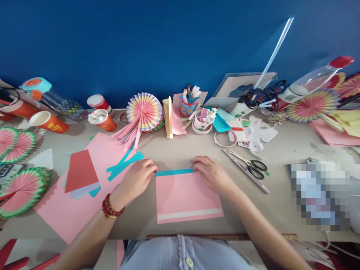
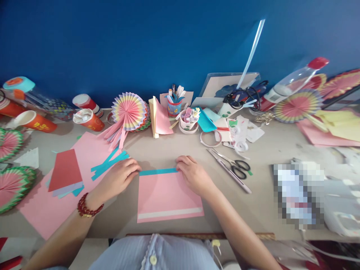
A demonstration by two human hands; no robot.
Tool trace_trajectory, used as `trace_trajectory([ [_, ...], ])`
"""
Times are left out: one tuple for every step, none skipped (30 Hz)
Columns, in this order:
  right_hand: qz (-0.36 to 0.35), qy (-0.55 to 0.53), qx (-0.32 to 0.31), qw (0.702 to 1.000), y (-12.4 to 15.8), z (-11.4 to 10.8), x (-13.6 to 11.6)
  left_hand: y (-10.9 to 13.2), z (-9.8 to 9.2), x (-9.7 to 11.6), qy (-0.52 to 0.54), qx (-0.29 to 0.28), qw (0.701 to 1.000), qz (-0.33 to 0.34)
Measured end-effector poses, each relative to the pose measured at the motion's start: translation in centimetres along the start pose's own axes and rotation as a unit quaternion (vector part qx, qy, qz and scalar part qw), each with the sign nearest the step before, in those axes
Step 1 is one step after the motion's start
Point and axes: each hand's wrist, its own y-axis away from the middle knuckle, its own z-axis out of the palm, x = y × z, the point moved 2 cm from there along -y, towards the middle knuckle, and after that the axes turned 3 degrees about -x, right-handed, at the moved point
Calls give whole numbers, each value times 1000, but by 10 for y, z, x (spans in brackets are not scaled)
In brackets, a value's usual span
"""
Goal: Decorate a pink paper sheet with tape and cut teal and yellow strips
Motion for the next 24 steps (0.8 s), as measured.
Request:
trace_trajectory([
  [-1, 2, 2, 1000, 0, 0, 0, 2, 0, 1, -8, 0, 1000, 2],
  [-3, 5, 5, 1000, 0, 1, 0, 3, 0, 2, -16, 1, 1000, 5],
  [-5, 6, 8, 1000, 1, 1, 0, 5, 0, 3, -25, 4, 1000, 9],
  [-7, 8, 11, 1000, 1, 2, 0, 6, 1, 3, -35, 8, 999, 12],
  [-9, 9, 12, 1000, 1, 3, 0, 8, 2, 4, -46, 13, 999, 15],
  [-12, 11, 13, 1000, 2, 3, 0, 9, 2, 4, -58, 19, 998, 18],
  [-13, 13, 13, 1000, 2, 4, 1, 11, 3, 4, -72, 23, 997, 20],
  [-14, 15, 12, 1000, 2, 5, 1, 12, 4, 5, -86, 26, 996, 24],
  [-13, 18, 11, 1000, 3, 5, 1, 14, 5, 5, -100, 27, 994, 29],
  [-11, 21, 10, 1000, 4, 6, 1, 16, 6, 5, -114, 28, 992, 36],
  [-10, 25, 10, 1000, 4, 7, 1, 18, 7, 5, -126, 31, 991, 43],
  [-9, 28, 10, 1000, 5, 7, 0, 21, 8, 5, -137, 36, 988, 53],
  [-10, 31, 11, 999, 6, 8, 0, 24, 9, 5, -146, 43, 986, 63],
  [-11, 34, 11, 999, 7, 8, 0, 27, 11, 4, -155, 51, 984, 74],
  [-12, 37, 12, 999, 7, 9, 0, 30, 13, 3, -161, 57, 982, 86],
  [-14, 39, 13, 999, 7, 9, 0, 33, 15, 2, -166, 62, 979, 97],
  [-14, 41, 15, 999, 7, 9, 0, 36, 17, 0, -170, 65, 977, 107],
  [-13, 42, 16, 999, 7, 9, 0, 39, 19, -2, -172, 66, 976, 116],
  [-12, 43, 18, 999, 7, 9, 0, 41, 20, -4, -171, 66, 975, 125],
  [-10, 42, 19, 999, 7, 9, 0, 42, 20, -7, -165, 70, 975, 131],
  [-8, 41, 21, 999, 6, 9, 0, 43, 18, -11, -155, 80, 976, 131],
  [-8, 40, 22, 999, 6, 9, 0, 44, 15, -16, -145, 98, 977, 120],
  [-10, 39, 22, 999, 6, 9, 0, 44, 11, -21, -138, 124, 978, 93],
  [-13, 38, 23, 999, 6, 9, 0, 43, 6, -28, -139, 152, 977, 52],
])
